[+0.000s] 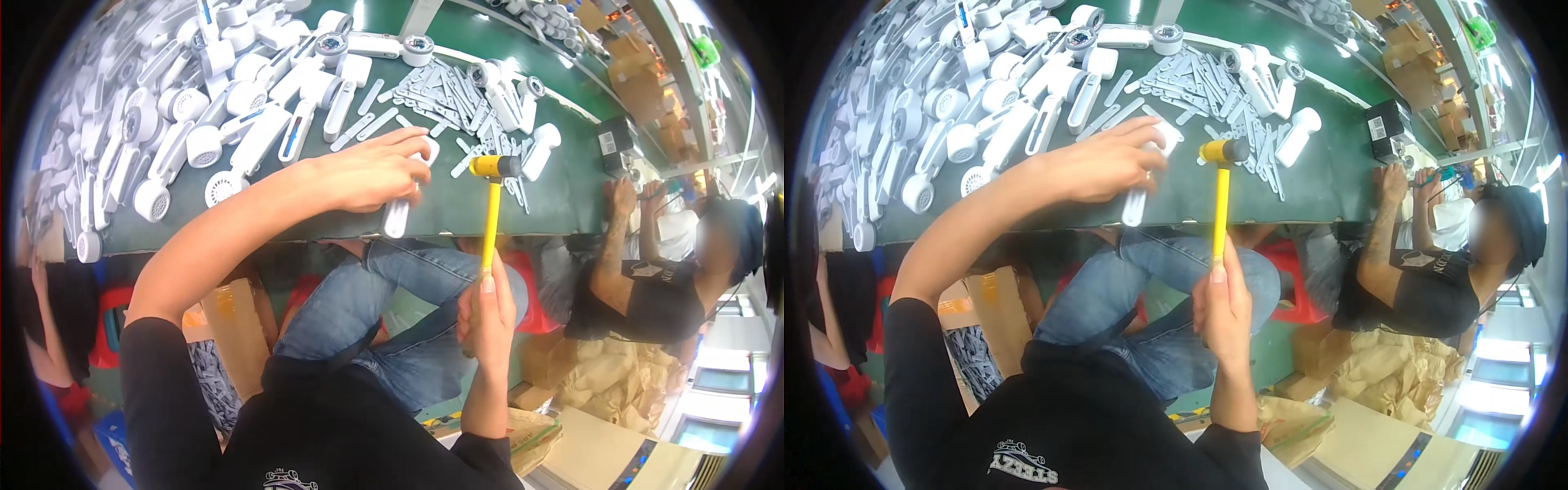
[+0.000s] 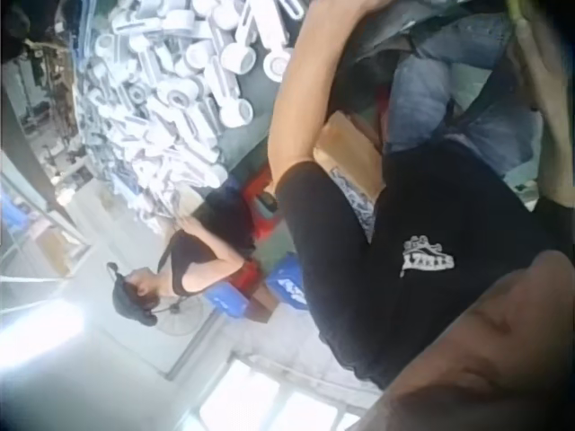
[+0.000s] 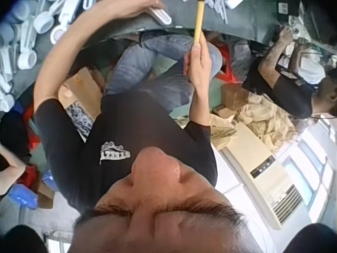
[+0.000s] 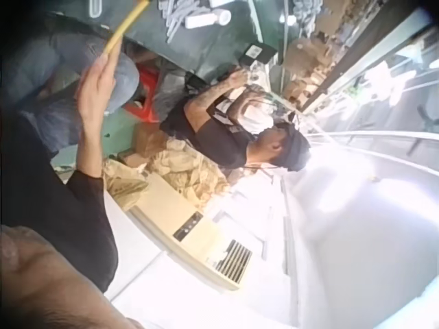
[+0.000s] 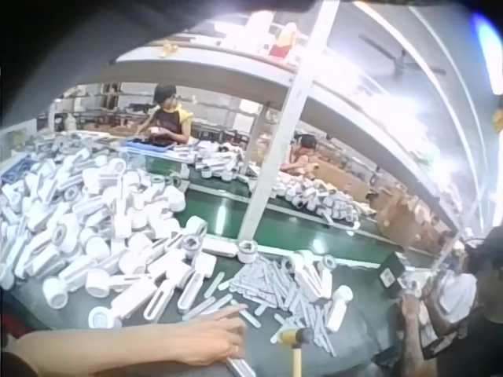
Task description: Using a small hammer to assemble plastic components on a production line.
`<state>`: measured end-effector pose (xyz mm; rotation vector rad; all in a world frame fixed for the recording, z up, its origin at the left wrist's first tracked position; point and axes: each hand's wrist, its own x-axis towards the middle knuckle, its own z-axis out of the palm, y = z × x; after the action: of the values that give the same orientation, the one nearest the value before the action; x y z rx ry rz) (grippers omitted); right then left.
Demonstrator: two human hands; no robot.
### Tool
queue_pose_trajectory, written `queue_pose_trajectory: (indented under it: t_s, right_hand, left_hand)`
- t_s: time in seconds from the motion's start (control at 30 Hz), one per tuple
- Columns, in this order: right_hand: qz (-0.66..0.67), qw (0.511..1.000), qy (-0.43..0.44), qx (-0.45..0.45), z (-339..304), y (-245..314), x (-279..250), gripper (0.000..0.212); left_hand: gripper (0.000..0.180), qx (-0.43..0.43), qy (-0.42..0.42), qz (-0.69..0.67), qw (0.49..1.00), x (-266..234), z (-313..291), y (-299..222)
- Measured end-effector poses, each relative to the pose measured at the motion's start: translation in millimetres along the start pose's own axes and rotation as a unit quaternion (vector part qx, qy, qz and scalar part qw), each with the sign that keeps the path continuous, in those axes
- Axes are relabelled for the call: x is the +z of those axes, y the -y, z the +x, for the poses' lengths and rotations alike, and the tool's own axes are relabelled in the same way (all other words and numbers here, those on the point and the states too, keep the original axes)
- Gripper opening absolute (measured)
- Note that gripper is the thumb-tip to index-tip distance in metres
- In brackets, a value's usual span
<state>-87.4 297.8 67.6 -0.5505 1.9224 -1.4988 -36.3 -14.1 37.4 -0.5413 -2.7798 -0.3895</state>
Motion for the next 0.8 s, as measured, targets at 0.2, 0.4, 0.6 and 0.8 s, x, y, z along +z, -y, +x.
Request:
queue_pose_trajectory:
  t_s: [0.2, 0.4, 0.6, 0.8]
  right_hand:
    - [-0.096, 0.995, 0.035, -0.012, -5, 2, 6, 0.056]
    - [-0.186, 0.982, 0.021, -0.030, -5, 26, 23, 0.055]
    - [-0.277, 0.956, -0.021, -0.089, 21, -14, 46, 0.051]
    - [-0.254, 0.965, -0.009, -0.056, 16, -3, 46, 0.052]
  left_hand:
    - [0.052, -0.217, -0.188, -0.015, 0.958, 9, -55, -35]
    - [0.031, -0.222, -0.288, -0.009, 0.932, 49, -66, -31]
    - [0.031, -0.217, -0.289, -0.022, 0.932, 51, -64, -31]
    - [0.031, -0.222, -0.296, -0.010, 0.929, 51, -66, -32]
